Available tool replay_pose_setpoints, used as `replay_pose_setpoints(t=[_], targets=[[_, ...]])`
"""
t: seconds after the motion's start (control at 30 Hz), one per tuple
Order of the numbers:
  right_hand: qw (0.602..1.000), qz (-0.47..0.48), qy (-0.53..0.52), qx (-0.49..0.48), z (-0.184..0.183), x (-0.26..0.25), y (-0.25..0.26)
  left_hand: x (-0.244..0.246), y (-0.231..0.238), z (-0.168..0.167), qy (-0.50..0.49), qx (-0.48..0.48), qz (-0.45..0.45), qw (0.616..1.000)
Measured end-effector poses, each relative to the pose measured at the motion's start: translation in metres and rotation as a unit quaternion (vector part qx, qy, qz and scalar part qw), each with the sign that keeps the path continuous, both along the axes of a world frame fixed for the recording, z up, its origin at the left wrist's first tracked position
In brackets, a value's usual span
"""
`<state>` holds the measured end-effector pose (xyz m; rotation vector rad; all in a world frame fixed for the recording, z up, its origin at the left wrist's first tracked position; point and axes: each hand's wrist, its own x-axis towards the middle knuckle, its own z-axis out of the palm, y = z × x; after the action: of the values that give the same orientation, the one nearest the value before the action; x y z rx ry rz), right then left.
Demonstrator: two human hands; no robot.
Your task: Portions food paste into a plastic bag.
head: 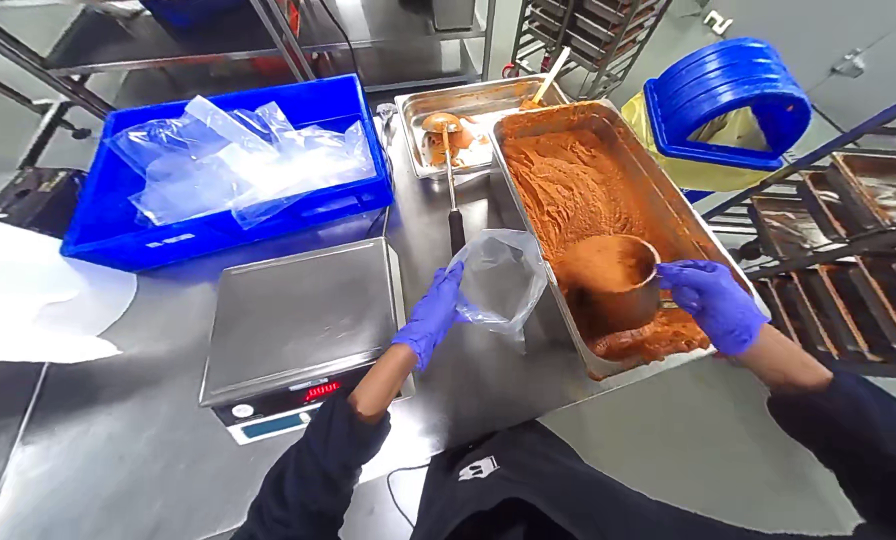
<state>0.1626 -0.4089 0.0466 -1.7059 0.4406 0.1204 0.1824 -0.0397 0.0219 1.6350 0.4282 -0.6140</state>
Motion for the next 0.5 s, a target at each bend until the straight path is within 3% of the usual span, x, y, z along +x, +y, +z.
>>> replay_pose_setpoints(t=[0.2,0.4,0.5], targets=[[0.98,-0.083,-0.166,0.075,0.001,-0.026,0.002,0.002,0.003,0.004,0.003,-0.009,-0.009,1.0],[0.976,-0.131,-0.16,0.072,-0.003,-0.032,0.011,0.016,-0.003,0.001,-0.006,-0.019,0.001,1.0],[0.976,-0.16,-0.134,0.07,-0.013,-0.026,0.016,0.015,-0.01,0.007,-0.031,0.046,-0.083,0.995]])
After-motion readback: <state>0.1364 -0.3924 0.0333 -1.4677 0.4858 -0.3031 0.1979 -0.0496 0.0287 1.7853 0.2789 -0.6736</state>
